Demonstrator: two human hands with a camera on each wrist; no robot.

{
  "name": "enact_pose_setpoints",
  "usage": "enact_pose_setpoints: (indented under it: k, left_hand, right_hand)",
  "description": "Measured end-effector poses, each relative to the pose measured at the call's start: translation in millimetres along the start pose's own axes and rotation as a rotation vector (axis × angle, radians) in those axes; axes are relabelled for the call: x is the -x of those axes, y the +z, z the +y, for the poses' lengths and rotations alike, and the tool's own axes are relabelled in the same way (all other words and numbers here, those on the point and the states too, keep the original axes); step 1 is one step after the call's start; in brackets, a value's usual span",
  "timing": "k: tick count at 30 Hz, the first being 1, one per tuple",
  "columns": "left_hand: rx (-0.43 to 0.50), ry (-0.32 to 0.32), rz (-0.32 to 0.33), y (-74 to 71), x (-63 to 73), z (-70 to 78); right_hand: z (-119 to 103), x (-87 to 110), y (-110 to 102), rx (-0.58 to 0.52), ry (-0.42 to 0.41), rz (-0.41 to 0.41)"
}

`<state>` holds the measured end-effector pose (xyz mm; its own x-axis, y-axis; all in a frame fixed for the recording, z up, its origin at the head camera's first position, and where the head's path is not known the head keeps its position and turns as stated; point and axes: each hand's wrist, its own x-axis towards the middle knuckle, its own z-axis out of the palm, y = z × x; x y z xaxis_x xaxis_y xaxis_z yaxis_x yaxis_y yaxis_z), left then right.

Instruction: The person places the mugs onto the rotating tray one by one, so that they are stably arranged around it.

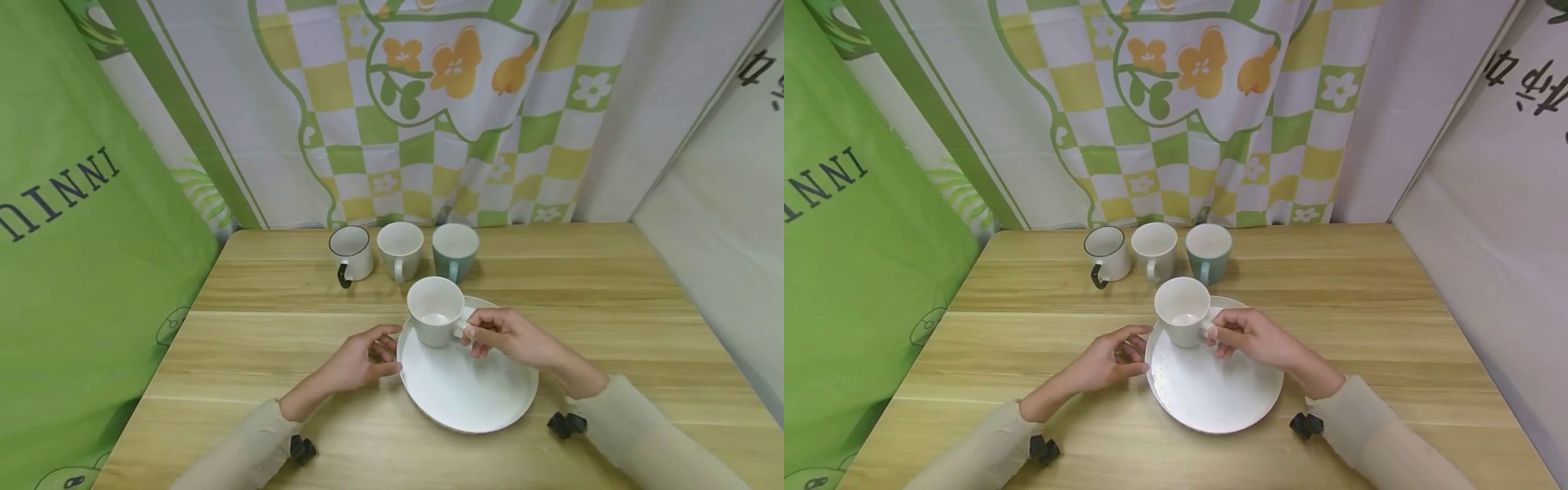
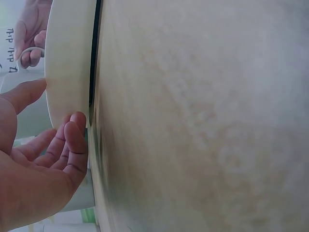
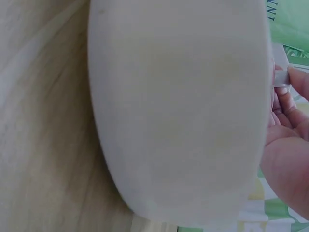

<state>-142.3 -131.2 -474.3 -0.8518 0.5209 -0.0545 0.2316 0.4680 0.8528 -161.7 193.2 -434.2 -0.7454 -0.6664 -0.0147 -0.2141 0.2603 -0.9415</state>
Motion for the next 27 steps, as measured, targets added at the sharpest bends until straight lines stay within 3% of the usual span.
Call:
enact_pose_setpoints:
  k: [5,12,27]
  left_hand:
    - [-0.004,0.000,-0.002,-0.6,0.3,-0.2]
    - [-0.011,0.002,0.001,0.9,0.4,0.6]
    - [0.002,-0.019,0.005,1.7,0.4,0.5]
  right_hand:
    - [-0.4,-0.8,0.0,0.005,0.032,0.009]
    - [-0.3,-0.2,-0.8,-0.095,0.136,0.044]
    - [3.4,-4.0,-5.5,-0.117,0.061,0.024]
